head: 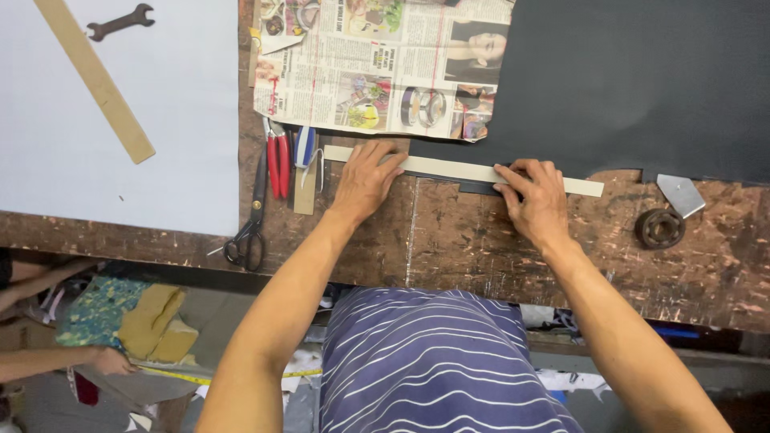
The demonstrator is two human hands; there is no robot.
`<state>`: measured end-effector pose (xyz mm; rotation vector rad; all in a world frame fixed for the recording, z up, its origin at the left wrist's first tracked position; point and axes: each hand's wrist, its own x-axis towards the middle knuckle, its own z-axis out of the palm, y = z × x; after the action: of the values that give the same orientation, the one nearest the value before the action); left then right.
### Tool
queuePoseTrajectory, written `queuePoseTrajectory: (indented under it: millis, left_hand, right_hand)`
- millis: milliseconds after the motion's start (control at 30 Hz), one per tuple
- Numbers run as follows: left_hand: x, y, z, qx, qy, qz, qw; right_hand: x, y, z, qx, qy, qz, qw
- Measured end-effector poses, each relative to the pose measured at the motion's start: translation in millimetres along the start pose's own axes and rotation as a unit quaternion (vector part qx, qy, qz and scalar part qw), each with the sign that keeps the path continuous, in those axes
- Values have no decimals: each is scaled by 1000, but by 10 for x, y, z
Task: The person aligns a newspaper template on a black sheet using a ruler, marks the outline with a white pencil, and cuts the material with scissors. They then place a light gray template on the black sheet, trace its edges, and cut along the marked lines to produce shaped pieces.
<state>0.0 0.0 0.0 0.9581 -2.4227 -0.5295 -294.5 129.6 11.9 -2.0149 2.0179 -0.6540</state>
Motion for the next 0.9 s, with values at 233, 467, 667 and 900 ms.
queuePoseTrajectory:
  millis: [233, 467, 667, 900]
  left_hand:
    - [71, 41, -234, -1, -1, -4, 1000]
    - [-27, -29, -292, 14, -10, -9, 1000]
    - [-51, -91, -497, 14, -7, -11, 1000]
    - [-30, -138, -623, 10, -7, -14, 1000]
  right_hand:
    - [97, -179, -156, -5, 16, 5, 1000]
    - [152, -297, -64, -3, 19, -6, 1000]
    - [207, -480, -28, -2, 25, -2, 1000]
    - [256, -621, -45, 6, 30, 3, 1000]
